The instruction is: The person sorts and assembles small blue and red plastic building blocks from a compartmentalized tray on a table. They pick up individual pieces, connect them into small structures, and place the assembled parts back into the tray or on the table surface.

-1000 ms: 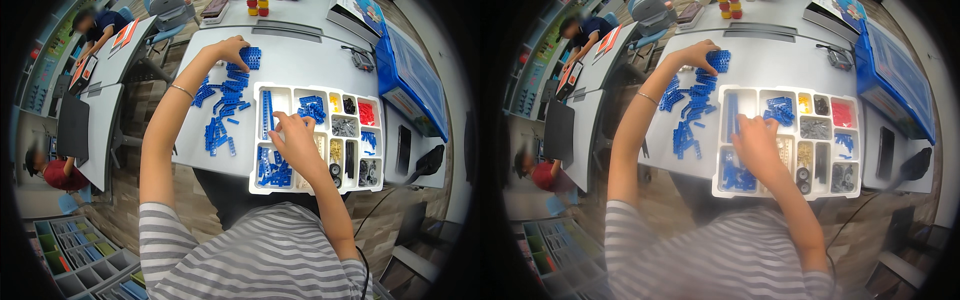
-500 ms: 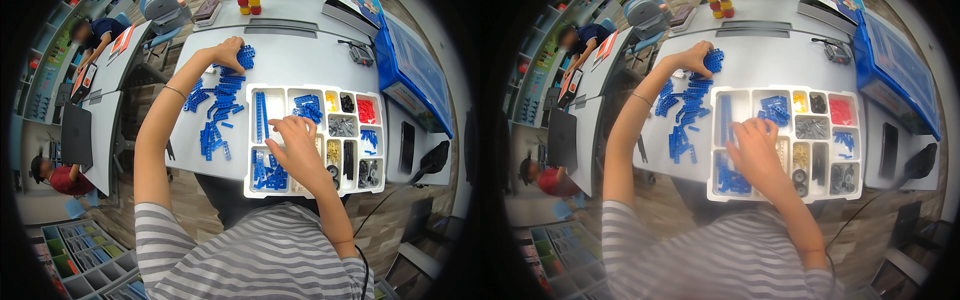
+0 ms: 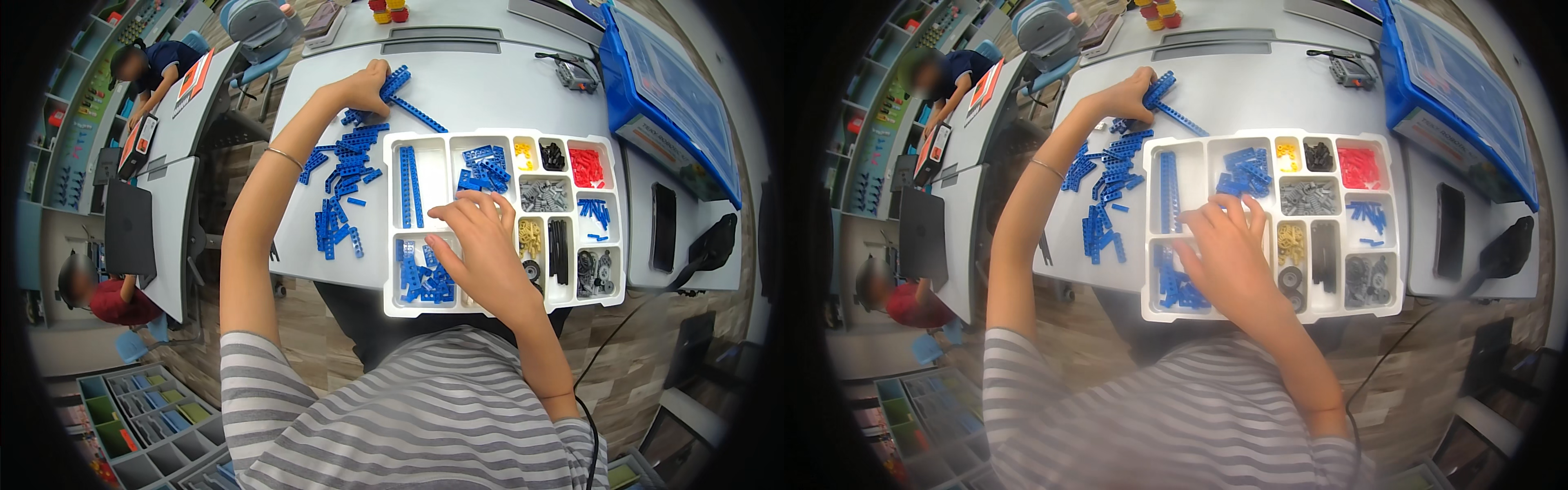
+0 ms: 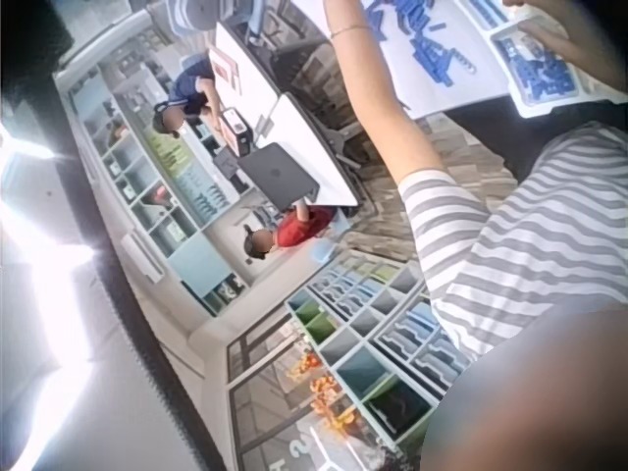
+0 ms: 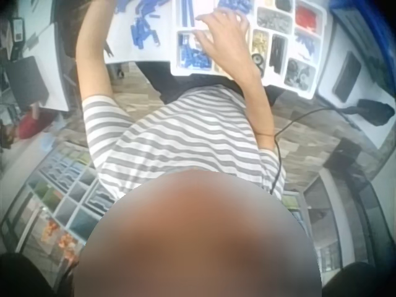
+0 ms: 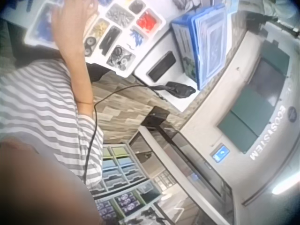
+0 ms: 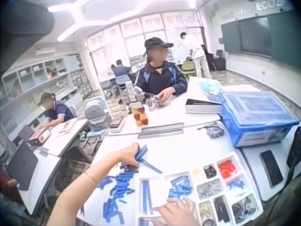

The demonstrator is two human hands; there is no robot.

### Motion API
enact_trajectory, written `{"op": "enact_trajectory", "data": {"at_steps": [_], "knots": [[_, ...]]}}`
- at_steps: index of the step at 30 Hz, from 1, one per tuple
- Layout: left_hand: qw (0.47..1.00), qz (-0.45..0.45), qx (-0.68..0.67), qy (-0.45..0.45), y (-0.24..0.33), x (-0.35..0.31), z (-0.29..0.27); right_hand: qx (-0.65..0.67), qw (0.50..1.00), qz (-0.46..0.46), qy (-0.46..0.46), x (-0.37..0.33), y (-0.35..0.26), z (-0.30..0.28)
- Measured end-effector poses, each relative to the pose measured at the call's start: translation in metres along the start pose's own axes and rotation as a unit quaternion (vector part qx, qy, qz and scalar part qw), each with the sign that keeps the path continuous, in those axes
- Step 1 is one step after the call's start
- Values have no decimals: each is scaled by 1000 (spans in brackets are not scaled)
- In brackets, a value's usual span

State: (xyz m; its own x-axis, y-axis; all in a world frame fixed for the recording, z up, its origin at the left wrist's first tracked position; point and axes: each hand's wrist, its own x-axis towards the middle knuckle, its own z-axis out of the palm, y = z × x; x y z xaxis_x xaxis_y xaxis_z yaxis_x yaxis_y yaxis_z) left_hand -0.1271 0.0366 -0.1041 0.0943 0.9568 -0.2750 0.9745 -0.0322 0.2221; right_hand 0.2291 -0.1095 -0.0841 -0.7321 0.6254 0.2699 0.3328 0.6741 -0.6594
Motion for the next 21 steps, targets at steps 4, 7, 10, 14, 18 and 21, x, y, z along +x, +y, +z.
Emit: {"op": "enact_trajectory", "data": {"at_steps": [4, 7, 10, 14, 18, 21], "knots": [[999, -12, 44, -10, 10, 4, -1, -2, 1000, 2, 5, -6, 2, 0], [999, -33, 41, -6, 14, 6, 4, -8, 1000, 15, -6, -9, 3, -3], [997, 2, 69, 43, 11, 5, 12, -15, 1000, 8, 10, -9, 4, -10], [977, 37, -39, 207, 6, -2, 15, -53, 995, -37, 81, 11, 13, -28], [900, -39, -372, 225, 19, -16, -12, -69, 995, 20, 73, 84, 37, -27], [772, 8, -593, 228, 50, -40, -22, -110, 991, 64, 46, 151, 60, 5]]}}
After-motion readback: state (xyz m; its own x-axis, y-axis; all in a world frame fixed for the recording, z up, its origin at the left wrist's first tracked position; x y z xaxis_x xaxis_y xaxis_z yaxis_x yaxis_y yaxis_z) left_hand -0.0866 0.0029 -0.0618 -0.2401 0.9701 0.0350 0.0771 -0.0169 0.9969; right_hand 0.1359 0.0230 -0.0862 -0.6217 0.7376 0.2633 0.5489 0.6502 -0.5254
